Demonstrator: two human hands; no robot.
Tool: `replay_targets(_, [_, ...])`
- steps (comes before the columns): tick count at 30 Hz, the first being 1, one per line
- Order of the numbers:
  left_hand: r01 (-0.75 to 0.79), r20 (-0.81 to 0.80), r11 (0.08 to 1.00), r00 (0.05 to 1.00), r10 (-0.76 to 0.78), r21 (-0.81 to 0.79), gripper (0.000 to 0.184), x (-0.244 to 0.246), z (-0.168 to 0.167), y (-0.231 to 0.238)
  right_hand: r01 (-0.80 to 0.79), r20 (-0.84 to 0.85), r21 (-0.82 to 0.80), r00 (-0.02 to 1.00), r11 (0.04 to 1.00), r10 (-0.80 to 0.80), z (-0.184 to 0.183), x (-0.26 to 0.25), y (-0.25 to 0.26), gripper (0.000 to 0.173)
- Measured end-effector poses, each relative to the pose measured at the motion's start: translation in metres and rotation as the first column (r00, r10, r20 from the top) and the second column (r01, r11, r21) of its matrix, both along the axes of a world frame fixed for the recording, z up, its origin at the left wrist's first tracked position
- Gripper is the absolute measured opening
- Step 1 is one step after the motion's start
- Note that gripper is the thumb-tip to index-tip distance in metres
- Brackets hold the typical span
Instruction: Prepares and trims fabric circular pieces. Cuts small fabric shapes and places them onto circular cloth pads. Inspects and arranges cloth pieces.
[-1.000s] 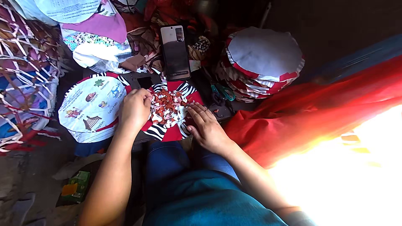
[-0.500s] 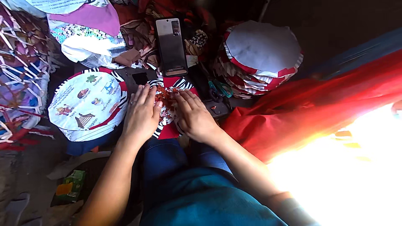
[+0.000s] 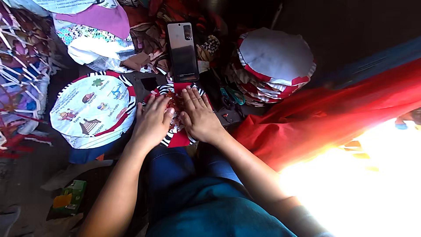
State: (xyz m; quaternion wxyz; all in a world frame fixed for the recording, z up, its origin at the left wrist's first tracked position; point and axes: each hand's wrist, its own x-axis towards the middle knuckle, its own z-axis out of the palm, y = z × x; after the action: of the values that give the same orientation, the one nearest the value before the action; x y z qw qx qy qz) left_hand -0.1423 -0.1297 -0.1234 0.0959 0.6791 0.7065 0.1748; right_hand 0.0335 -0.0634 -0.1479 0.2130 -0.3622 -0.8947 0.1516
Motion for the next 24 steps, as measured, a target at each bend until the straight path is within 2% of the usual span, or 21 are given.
replay_targets(3, [-0.077, 0.088, 0.99, 0.994, 0.066, 0.118, 0.036, -0.007, 0.018, 0.021, -0.016, -0.358, -0.13, 0.933, 0.991, -0.032, -0.001, 0.01, 0.005, 0.06])
replay_targets(6, [-0.063, 0.043, 0.993, 0.997, 0.059, 0.095, 0.029, -0.011, 0.024, 0.045, -0.042, -0.545, -0.283, 0.829, 0.958, -0.125, -0.005, 0.017, 0.012, 0.054])
replay_targets(9, [-0.042, -0.017, 0.998, 0.999, 0.042, -0.04, 0.023, -0.006, 0.034, 0.059, -0.071, -0.603, -0.33, 0.783, 0.941, -0.153, -0.005, 0.021, 0.014, 0.052])
replay_targets(12, [-0.03, -0.035, 0.995, 0.999, 0.027, -0.093, 0.018, -0.003, 0.042, 0.065, -0.087, -0.617, -0.326, 0.774, 0.941, -0.142, -0.006, 0.022, 0.013, 0.049])
replay_targets(18, [0.089, 0.16, 0.993, 0.984, -0.077, -0.074, 0.019, 0.004, 0.053, 0.067, -0.096, -0.637, -0.314, 0.759, 0.944, -0.135, -0.007, 0.021, 0.013, 0.046])
replay_targets(24, [0.175, 0.226, 0.984, 0.961, -0.162, -0.042, 0.017, 0.003, 0.05, 0.07, -0.099, -0.654, -0.325, 0.742, 0.94, -0.148, -0.008, 0.022, 0.013, 0.045])
